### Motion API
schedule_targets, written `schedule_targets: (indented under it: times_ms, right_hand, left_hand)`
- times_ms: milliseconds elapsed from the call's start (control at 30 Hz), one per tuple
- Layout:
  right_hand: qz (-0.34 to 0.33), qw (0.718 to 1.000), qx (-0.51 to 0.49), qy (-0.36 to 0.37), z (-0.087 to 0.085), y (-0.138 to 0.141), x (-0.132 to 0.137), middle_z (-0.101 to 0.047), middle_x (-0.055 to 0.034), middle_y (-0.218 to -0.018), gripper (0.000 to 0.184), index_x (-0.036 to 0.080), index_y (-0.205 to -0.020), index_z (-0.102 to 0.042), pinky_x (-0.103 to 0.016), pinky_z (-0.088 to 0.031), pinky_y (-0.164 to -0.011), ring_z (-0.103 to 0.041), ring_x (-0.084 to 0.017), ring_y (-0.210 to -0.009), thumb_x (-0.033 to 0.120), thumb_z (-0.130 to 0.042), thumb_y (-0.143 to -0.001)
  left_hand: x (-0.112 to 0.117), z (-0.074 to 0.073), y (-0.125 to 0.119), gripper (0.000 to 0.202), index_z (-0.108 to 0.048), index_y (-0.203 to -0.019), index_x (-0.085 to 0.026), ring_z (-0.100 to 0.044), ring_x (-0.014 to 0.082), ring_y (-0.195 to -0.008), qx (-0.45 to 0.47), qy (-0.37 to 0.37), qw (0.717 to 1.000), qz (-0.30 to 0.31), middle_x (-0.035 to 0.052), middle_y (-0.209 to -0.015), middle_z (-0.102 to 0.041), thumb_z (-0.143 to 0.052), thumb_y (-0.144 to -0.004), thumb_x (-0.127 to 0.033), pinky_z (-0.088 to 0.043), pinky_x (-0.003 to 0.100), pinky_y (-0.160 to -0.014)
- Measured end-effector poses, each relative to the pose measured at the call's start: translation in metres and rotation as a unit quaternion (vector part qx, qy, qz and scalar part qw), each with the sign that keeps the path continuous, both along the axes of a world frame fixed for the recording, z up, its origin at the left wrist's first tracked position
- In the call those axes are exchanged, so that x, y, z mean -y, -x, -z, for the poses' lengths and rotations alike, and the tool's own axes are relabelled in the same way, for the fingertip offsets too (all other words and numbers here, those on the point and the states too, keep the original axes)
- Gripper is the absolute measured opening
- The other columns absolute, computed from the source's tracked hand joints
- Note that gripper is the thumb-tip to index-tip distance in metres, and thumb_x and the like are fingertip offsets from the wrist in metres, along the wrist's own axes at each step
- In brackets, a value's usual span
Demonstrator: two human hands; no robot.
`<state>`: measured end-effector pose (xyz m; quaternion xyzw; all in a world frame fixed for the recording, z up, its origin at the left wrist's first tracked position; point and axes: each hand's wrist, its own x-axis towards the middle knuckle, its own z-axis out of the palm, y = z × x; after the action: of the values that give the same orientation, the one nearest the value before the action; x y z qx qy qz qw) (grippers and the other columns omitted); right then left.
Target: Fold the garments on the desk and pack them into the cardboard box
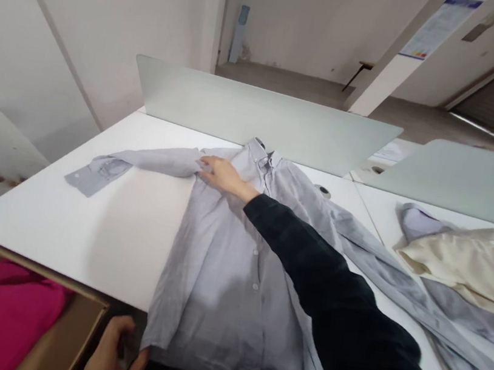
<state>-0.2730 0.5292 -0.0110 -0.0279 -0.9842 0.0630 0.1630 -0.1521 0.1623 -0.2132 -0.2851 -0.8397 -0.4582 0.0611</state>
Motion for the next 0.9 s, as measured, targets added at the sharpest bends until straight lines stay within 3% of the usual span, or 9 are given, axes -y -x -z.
schedule_targets:
  times_ms: [100,200,267,367,467,567,633,767,900]
  right_hand:
    - [-0.033,0.999,0.017,0.029,-0.013,-0.058,0.007,-0.071,-0.0096,-0.104,0.024,0.011,-0.109,-0.068,-0.025,-0.043,-0.079,-0.066,-0.017,-0.088,0.017,-0.057,-0.089]
    - [-0.049,0.995,0.06,0.065,-0.022,-0.136,0.017,-0.07,-0.0045,-0.08,0.013,0.013,-0.09,-0.07,-0.023,-0.041,-0.069,-0.064,-0.014,-0.073,0.018,-0.058,-0.088]
    - [-0.046,0.99,0.071,0.113,-0.019,-0.194,0.031,-0.07,-0.0036,-0.077,0.013,0.015,-0.087,-0.07,-0.023,-0.041,-0.067,-0.063,-0.013,-0.069,0.02,-0.058,-0.088]
    - [0.0,0.969,0.063,0.24,0.009,-0.273,0.064,-0.072,-0.004,-0.084,0.015,0.017,-0.091,-0.07,-0.023,-0.046,-0.068,-0.064,-0.013,-0.071,0.026,-0.058,-0.089]
    - [0.08,0.922,0.082,0.37,0.064,-0.324,0.103,-0.073,-0.0034,-0.081,0.015,0.019,-0.089,-0.071,-0.024,-0.05,-0.068,-0.067,-0.015,-0.072,0.028,-0.058,-0.088]
    - [0.178,0.853,0.029,0.49,0.121,-0.346,0.136,-0.072,-0.0058,-0.077,0.029,0.017,-0.098,-0.071,-0.028,-0.053,-0.063,-0.068,-0.018,-0.065,0.041,-0.057,-0.088]
    - [0.231,0.814,-0.036,0.532,0.146,-0.349,0.152,-0.071,-0.008,-0.077,0.04,0.016,-0.098,-0.07,-0.031,-0.054,-0.064,-0.068,-0.019,-0.064,0.051,-0.053,-0.088]
    - [0.283,0.799,-0.055,0.527,0.164,-0.346,0.168,-0.066,-0.0067,-0.064,0.044,0.019,-0.068,-0.064,-0.032,-0.051,-0.064,-0.065,-0.021,-0.063,0.06,-0.057,-0.082]
    - [0.28,0.7,-0.106,0.649,0.177,-0.339,0.17,-0.071,-0.0075,-0.076,0.058,0.018,-0.081,-0.064,-0.031,-0.048,-0.057,-0.062,-0.018,-0.054,0.072,-0.068,-0.063]
  left_hand:
    - [-0.009,-0.006,0.007,0.034,-0.062,-0.113,-0.022,-0.062,0.0171,-0.077,-0.14,-0.008,0.99,0.026,0.0072,-0.102,-0.058,-0.06,-0.079,-0.027,-0.055,0.028,-0.065]
    - [-0.022,-0.019,0.004,0.034,-0.066,-0.109,-0.027,-0.06,0.0149,-0.084,-0.221,-0.011,0.974,0.055,0.0075,-0.113,-0.051,-0.052,-0.082,-0.013,-0.056,0.026,-0.071]
    - [-0.029,-0.025,0.0,0.034,-0.067,-0.102,-0.027,-0.059,0.0136,-0.087,-0.23,-0.026,0.969,0.083,0.0057,-0.112,-0.05,-0.049,-0.082,-0.008,-0.055,0.024,-0.073]
    - [-0.033,-0.027,-0.002,0.028,-0.065,-0.097,-0.026,-0.059,0.0144,-0.095,-0.178,-0.068,0.976,0.104,0.0039,-0.109,-0.052,-0.048,-0.084,-0.008,-0.052,0.025,-0.078]
    - [-0.031,-0.023,0.0,0.018,-0.062,-0.096,-0.025,-0.058,0.0146,-0.097,-0.087,-0.112,0.987,0.082,0.0023,-0.106,-0.055,-0.05,-0.088,-0.014,-0.049,0.026,-0.082]
    - [-0.025,-0.018,0.003,0.009,-0.06,-0.093,-0.023,-0.058,0.0156,-0.099,-0.025,-0.139,0.989,0.042,0.0017,-0.105,-0.058,-0.052,-0.089,-0.021,-0.046,0.028,-0.087]
    - [-0.022,-0.018,0.004,0.008,-0.06,-0.091,-0.023,-0.058,0.0174,-0.1,-0.009,-0.141,0.99,0.027,0.0023,-0.104,-0.058,-0.052,-0.089,-0.024,-0.045,0.031,-0.09]
    - [-0.018,-0.024,0.004,0.013,-0.06,-0.092,-0.022,-0.058,0.02,-0.102,-0.007,-0.111,0.993,0.03,0.0041,-0.102,-0.059,-0.049,-0.088,-0.025,-0.045,0.035,-0.092]
    - [-0.019,-0.029,0.005,0.016,-0.061,-0.091,-0.021,-0.058,0.0208,-0.099,-0.016,-0.093,0.995,0.04,0.0054,-0.1,-0.059,-0.047,-0.086,-0.025,-0.047,0.036,-0.088]
